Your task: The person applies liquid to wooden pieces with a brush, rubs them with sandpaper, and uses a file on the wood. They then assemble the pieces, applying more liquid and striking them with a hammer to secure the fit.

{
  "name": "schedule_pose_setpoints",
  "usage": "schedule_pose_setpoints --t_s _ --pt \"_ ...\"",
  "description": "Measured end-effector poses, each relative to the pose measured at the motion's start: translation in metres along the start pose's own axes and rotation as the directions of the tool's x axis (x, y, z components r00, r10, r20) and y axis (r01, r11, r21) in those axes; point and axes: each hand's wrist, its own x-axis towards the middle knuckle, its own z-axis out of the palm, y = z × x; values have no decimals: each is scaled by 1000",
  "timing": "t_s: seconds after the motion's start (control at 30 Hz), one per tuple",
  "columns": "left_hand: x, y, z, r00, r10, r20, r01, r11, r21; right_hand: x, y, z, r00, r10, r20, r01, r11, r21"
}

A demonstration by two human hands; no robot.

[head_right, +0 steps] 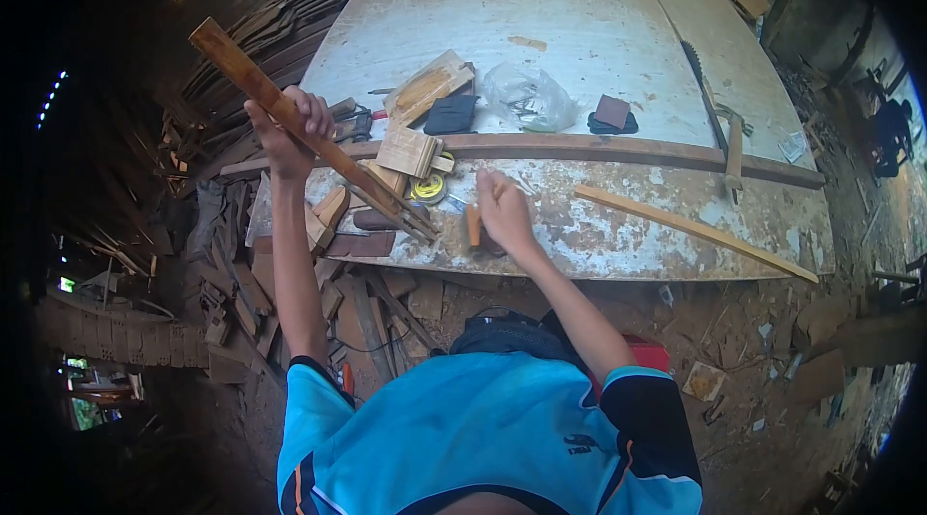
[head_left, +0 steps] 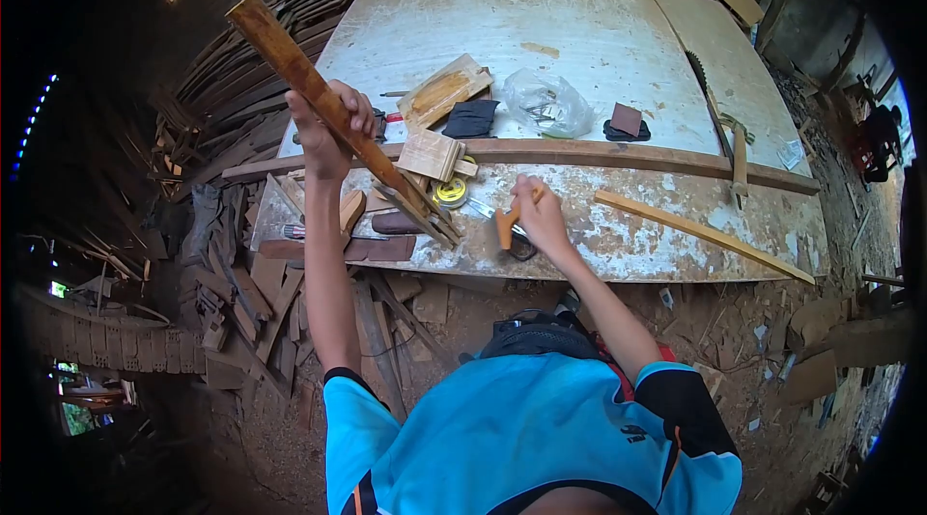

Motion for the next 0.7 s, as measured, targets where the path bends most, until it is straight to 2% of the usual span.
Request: schedule_pose_setpoints --t_s 0.03,0.13,0.2,0.27,0.3,0.33,0.37,0.4,0.47,0.5,0.53,0.6,0.7 --pt "-1 1 1 1000 1 -6 -1 1000 -5 -7 -9 3 975 195 104 -206 973 107" --pt "1 2 2 999 15 -33 -15 1000 1 -5 -15 29 918 313 245 -396 766 507" --pt "-1 -4 4 998 12 -59 -11 1000 27 -1 -64 22 966 16 257 -155 831 534" --pt "-3 -6 9 992 1 -126 0 1000 9 0 -124 2 934 -249 257 45 794 606" --pt "-1 -9 13 989 -4 -150 3 1000 -6 0 -145 -7 921 -323 217 111 752 649" --pt "2 -10 10 991 65 -118 -55 994 91 0 -162 -16 903 -394 169 179 705 686" --pt "4 -14 16 945 102 -311 -52 985 165 1 -171 -23 879 -463 117 249 653 715" --pt "6 -17 26 861 147 -488 -36 973 230 5 -168 -25 865 -495 82 303 646 700" --pt "4 -13 15 932 96 -350 3 962 273 13 -128 -16 801 -599 5 475 640 604" --pt "3 -9 21 944 -27 -328 61 994 91 12 -102 -12 826 -555 98 404 703 585" --pt "5 -12 20 956 11 -294 21 994 107 7 -77 -7 841 -506 191 328 758 563" --pt "6 -11 16 961 33 -274 9 989 148 -11 -42 5 954 -229 195 54 766 640" --pt "10 -15 15 946 31 -323 12 991 133 -4 -36 2 964 -24 263 -72 934 349"
